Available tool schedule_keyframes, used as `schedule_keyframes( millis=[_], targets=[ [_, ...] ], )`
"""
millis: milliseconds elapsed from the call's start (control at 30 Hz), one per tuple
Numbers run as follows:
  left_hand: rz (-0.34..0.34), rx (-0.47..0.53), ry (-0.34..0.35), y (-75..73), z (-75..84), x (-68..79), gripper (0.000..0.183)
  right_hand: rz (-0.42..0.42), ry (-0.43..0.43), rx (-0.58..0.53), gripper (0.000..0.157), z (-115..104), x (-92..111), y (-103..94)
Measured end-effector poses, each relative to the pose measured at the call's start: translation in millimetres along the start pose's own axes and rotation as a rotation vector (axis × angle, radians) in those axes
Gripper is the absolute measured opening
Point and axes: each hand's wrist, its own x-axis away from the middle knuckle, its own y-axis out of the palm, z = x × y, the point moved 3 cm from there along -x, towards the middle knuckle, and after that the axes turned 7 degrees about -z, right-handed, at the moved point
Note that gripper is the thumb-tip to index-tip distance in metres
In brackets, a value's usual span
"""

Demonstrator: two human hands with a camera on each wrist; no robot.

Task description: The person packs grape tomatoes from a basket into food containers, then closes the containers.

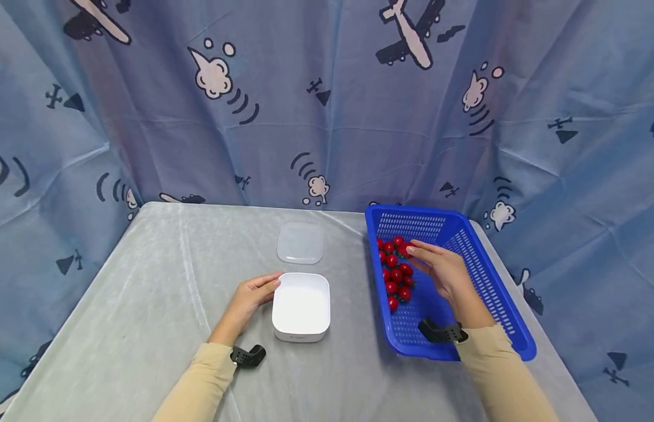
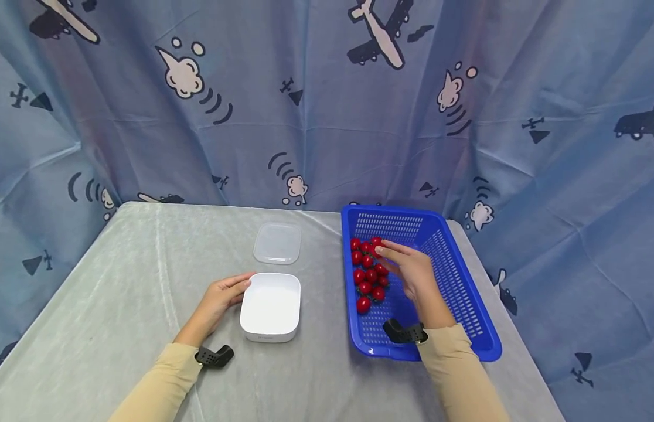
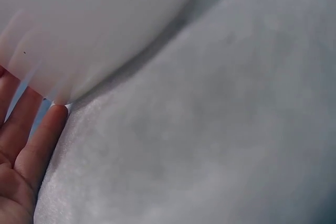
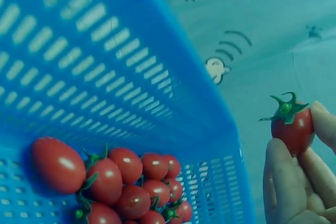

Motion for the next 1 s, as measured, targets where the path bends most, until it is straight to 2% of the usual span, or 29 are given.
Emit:
schedule_keyframes(
  millis=[200,400,700,1000],
  targets=[
    [0.015,0.026,0.003,0.0,-2.1,-2.2,0.042,-0.039,-0.013,0.01,0.01,-6.2,11.2,9.0],
    [0.019,0.016,0.005,1.8,-4.3,-1.6,0.04,-0.037,-0.014,0.067,0.041,-7.6,26.8,23.4],
    [0.028,-0.02,0.013,-1.7,-4.5,4.3,0.041,-0.107,-0.034,0.058,0.057,-5.2,42.5,54.2],
    [0.024,-0.021,0.025,0.4,-4.7,1.6,0.04,-0.099,-0.045,0.097,0.05,-0.3,47.0,87.9]
  ],
)
